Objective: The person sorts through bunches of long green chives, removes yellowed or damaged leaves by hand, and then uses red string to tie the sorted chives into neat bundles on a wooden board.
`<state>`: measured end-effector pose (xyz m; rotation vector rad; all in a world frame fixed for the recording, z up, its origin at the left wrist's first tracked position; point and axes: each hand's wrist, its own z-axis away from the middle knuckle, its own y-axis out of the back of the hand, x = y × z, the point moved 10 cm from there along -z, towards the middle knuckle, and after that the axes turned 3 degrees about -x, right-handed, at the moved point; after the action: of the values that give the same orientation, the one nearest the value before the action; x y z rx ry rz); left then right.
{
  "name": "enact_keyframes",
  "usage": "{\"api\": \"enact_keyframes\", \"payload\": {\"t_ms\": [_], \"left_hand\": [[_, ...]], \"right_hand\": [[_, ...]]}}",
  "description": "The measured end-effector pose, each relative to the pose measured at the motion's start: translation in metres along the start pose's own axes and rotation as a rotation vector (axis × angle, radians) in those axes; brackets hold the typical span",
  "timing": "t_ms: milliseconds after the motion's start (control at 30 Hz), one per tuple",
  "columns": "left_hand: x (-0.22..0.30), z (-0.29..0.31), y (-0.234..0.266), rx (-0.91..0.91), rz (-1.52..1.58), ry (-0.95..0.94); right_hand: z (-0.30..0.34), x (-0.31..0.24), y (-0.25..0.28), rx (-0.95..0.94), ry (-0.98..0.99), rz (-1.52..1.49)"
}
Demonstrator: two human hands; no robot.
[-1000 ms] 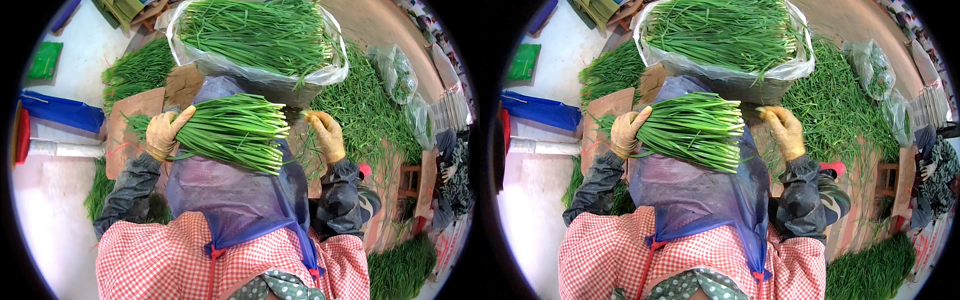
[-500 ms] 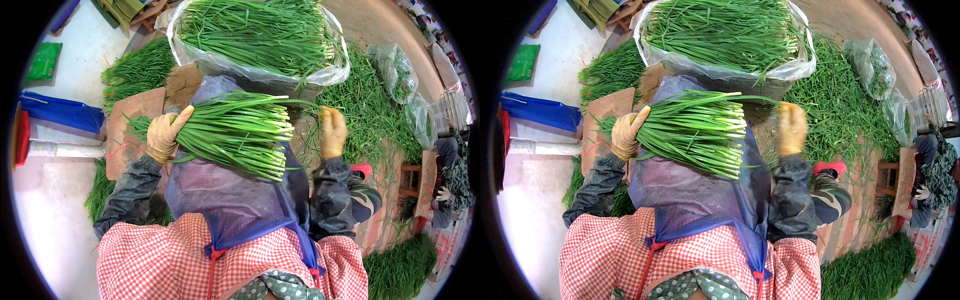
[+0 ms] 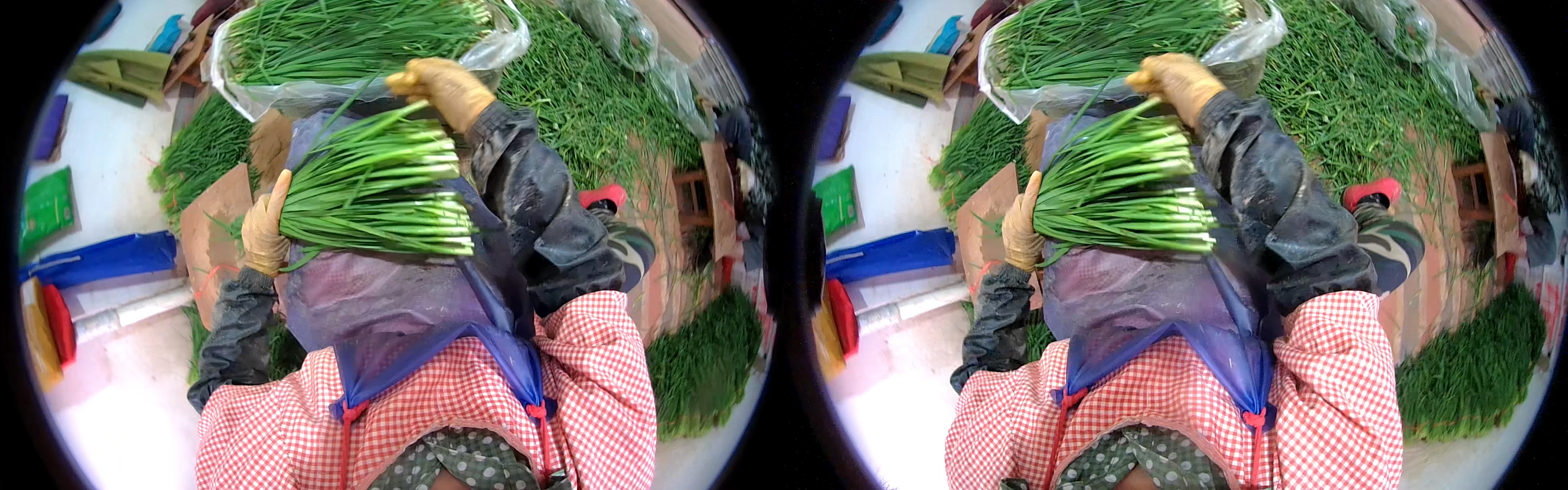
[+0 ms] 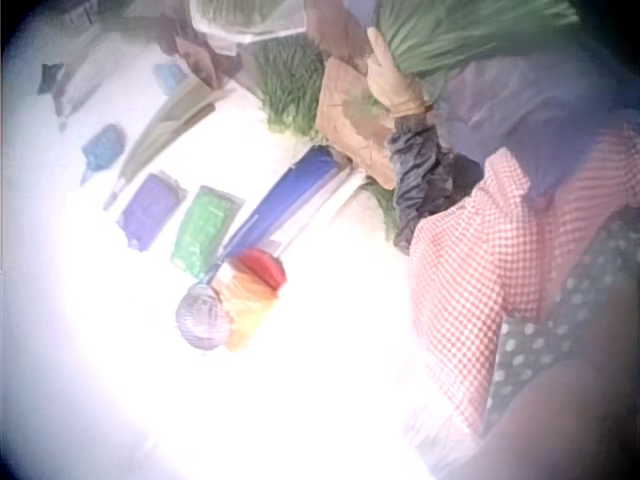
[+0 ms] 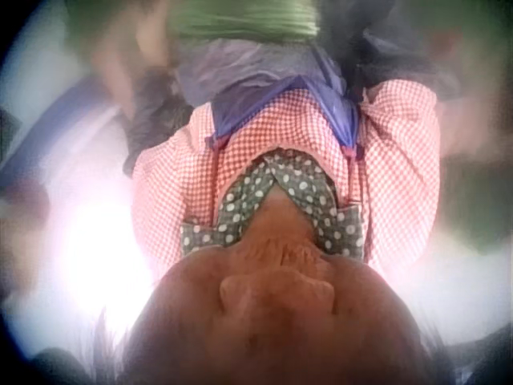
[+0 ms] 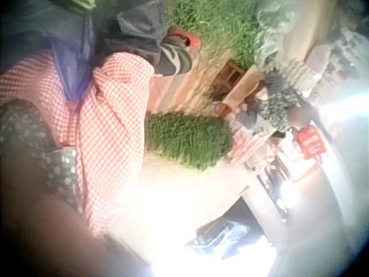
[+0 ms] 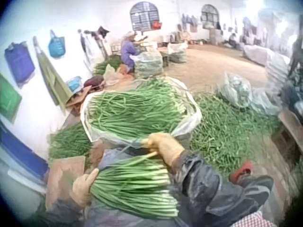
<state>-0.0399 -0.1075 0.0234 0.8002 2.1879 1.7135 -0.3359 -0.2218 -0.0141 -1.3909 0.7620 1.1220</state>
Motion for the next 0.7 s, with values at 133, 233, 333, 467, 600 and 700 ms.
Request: {"api": "enact_keyframes", "payload": {"t_ms": [133,233,333,467,600,700], "left_hand": [[-0.005,0.001,-0.015,-0.009,0.108,0.093],[-0.018,0.015,-0.015,-0.021,0.129,0.17],[-0.014,0.016,-0.012,0.004,0.091,0.186],[-0.013,0.009,-0.017,-0.05,0.051,0.238],[-0.014,0.01,-0.02,-0.085,0.046,0.265],[-0.018,0.013,-0.024,-0.128,0.113,0.305]], "right_hand": [[0.052,-0.02,0.153,0.563,0.152,0.269],[0.096,-0.027,0.127,0.412,0.139,0.496],[0.118,0.021,0.062,0.166,-0.085,0.26],[0.13,0.033,0.097,0.416,-0.01,0.991],[0.139,-0.014,0.178,0.659,-0.168,1.568],[0.13,-0.086,0.074,0.506,0.398,1.571]]}}
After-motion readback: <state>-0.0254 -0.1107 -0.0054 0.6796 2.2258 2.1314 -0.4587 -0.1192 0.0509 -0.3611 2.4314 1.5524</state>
